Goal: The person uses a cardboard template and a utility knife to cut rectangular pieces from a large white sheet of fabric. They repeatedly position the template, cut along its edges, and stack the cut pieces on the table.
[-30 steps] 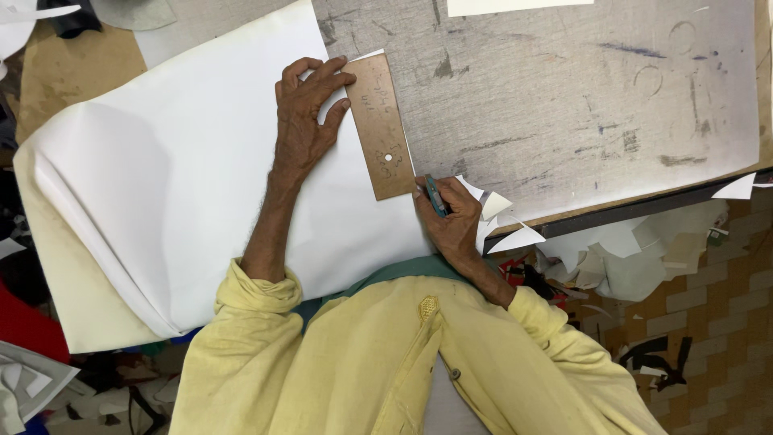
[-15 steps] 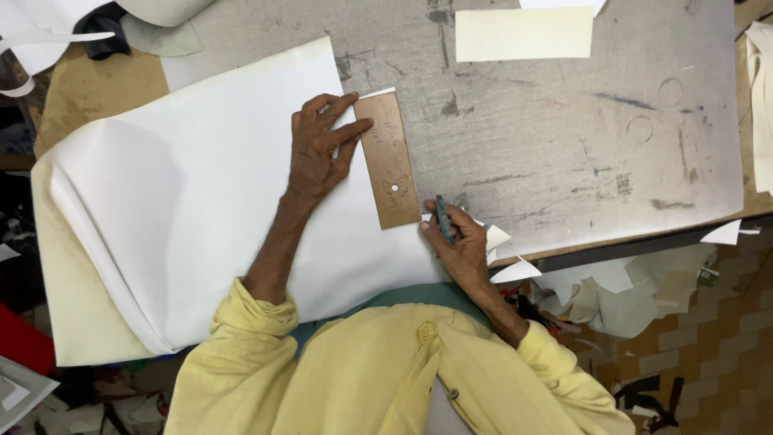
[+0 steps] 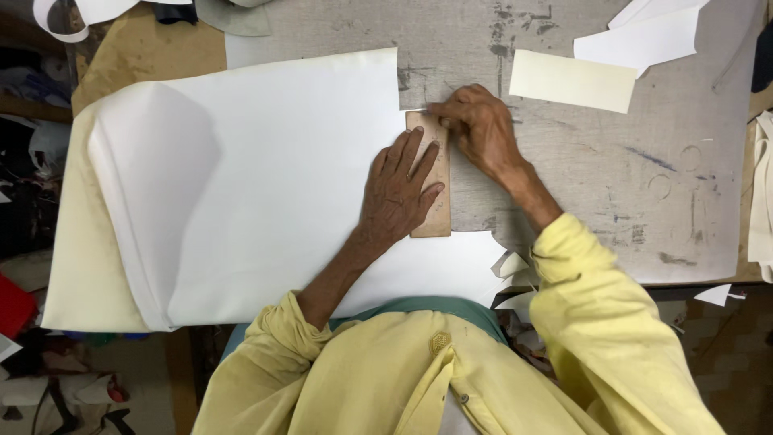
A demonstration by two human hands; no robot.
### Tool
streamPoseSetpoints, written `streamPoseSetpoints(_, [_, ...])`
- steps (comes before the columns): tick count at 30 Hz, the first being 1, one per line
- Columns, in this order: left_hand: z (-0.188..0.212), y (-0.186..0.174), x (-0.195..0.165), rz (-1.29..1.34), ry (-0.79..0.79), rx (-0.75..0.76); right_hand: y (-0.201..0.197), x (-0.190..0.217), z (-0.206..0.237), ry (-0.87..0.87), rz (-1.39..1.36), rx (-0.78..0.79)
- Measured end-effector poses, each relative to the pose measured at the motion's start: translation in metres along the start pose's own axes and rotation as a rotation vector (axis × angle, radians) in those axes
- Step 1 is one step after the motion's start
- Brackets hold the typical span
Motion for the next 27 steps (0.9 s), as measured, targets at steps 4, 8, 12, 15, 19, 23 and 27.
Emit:
streamPoseSetpoints(4, [-0.002, -0.003, 0.001, -0.057, 0.009, 0.011, 0.017, 0.003, -0.023, -0.094, -0.067, 0.000])
streamPoseSetpoints(8, [-0.001, -0.001, 0.003, -0.066, 0.006, 0.027, 0.016, 0.006, -0.028, -0.098, -0.033, 0.043])
streamPoseSetpoints(12, [0.000, 0.002, 0.003, -0.064, -0.001, 0.050, 0.022, 0.012, -0.025, -0.080, 0.070, 0.057])
streamPoseSetpoints(15, [-0.001, 0.001, 0.001, -0.066, -0.004, 0.062, 0.023, 0.009, -0.013, -0.127, 0.152, 0.040])
streamPoseSetpoints(19, [-0.007, -0.005, -0.002, -0.055, 0.005, 0.017, 0.002, -0.017, 0.010, -0.190, 0.310, -0.045])
streamPoseSetpoints(23, [-0.007, -0.007, -0.003, -0.048, 0.015, 0.036, -0.040, -0.045, 0.040, -0.007, 0.361, -0.002])
streamPoseSetpoints(27, [-0.015, 0.003, 0.004, -0.096, 0.095, 0.110, -0.073, -0.034, 0.068, 0.393, 0.103, -0.014])
Point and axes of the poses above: each hand's wrist, its own z-axis away from the middle knuckle, its own y-axis out of the palm, x = y × z, the point moved 4 cm from there along -z, towards the middle knuckle, and after that the axes turned 5 degrees about z, right-handed, at the moved point
